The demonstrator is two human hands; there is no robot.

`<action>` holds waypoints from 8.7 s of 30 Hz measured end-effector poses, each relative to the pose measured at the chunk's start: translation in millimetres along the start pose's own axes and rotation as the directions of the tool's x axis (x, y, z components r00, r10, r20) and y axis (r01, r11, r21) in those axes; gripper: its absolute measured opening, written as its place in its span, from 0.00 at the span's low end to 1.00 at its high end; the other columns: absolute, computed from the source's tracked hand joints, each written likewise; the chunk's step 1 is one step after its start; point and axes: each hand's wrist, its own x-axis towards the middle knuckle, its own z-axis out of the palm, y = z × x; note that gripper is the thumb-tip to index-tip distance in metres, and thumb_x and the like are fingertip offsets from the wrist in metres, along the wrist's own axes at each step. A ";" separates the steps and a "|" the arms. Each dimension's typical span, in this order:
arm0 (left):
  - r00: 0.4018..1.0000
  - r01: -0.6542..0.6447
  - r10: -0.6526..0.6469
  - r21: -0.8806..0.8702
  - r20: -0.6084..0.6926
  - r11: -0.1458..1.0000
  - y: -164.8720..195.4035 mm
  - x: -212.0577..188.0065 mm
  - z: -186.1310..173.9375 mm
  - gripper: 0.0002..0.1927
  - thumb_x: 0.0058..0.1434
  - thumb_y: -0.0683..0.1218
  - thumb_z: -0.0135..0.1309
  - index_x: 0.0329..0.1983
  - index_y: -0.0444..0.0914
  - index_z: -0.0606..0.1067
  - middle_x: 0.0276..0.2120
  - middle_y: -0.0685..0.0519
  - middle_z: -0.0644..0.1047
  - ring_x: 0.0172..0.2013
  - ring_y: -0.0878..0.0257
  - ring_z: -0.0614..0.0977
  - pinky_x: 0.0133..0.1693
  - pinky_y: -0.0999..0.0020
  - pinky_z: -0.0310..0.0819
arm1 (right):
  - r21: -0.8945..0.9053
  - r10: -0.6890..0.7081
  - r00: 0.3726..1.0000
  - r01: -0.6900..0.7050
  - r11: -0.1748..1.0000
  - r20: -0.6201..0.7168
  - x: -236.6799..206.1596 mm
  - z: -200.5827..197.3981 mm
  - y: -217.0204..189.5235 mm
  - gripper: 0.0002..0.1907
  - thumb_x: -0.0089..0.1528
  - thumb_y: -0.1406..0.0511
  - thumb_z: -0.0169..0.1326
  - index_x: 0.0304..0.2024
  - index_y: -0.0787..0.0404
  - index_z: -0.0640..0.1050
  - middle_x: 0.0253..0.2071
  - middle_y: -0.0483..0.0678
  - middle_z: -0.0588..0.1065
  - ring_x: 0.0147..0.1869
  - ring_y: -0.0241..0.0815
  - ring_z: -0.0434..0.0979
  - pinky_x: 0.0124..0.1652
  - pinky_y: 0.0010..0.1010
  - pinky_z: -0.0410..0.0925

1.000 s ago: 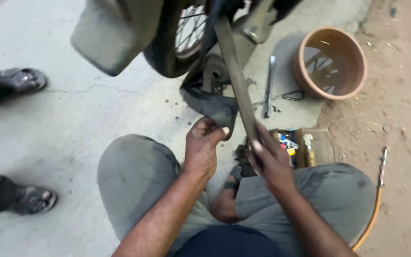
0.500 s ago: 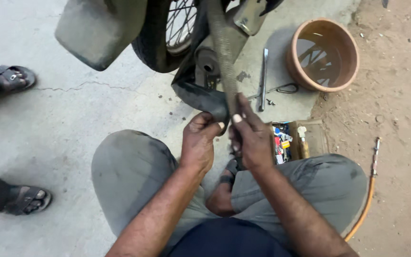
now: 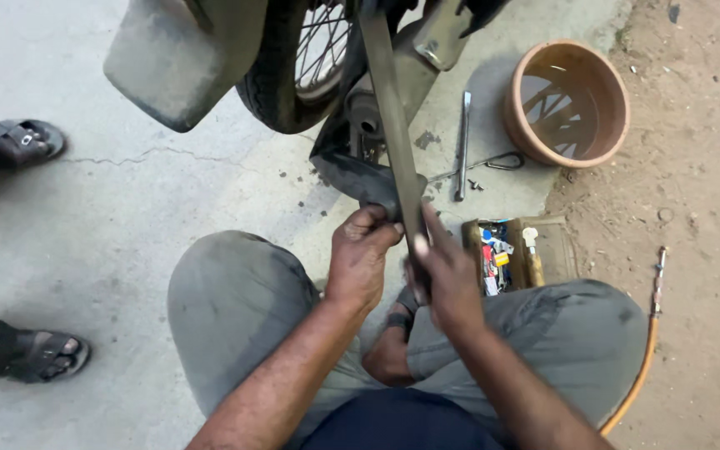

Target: The person scrapes a patch on a motorcycle inner tube with a file, applies adhesive from a tube, and then ignites the patch with a lighter.

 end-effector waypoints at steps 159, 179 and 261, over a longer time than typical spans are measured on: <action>1.000 0.019 -0.019 -0.002 -0.018 1.000 20.6 7.6 -9.6 0.18 0.52 0.31 0.48 0.46 0.31 0.78 0.41 0.56 0.80 0.39 0.69 0.78 0.43 0.73 0.70 | 0.193 0.359 0.910 -0.398 0.897 0.209 -81.8 -20.9 26.7 0.29 0.68 0.65 0.51 0.71 0.61 0.66 0.39 0.47 0.72 0.28 0.32 0.66 0.25 0.24 0.64; 0.998 -0.031 0.030 0.028 0.053 0.999 15.9 5.1 -6.7 0.19 0.55 0.29 0.49 0.51 0.29 0.77 0.44 0.52 0.78 0.44 0.65 0.76 0.48 0.68 0.69 | 0.218 0.507 0.845 -0.534 0.817 0.170 -37.5 -4.1 16.5 0.31 0.67 0.62 0.50 0.73 0.56 0.64 0.20 0.42 0.67 0.20 0.30 0.62 0.20 0.23 0.59; 1.000 0.006 -0.006 -0.122 0.002 0.993 27.7 5.7 -18.0 0.18 0.53 0.29 0.50 0.47 0.31 0.76 0.43 0.52 0.80 0.45 0.63 0.79 0.52 0.67 0.71 | 0.111 0.614 0.754 -0.648 0.754 0.235 -58.5 -55.7 20.7 0.30 0.66 0.64 0.50 0.72 0.55 0.68 0.22 0.46 0.70 0.20 0.32 0.64 0.22 0.25 0.60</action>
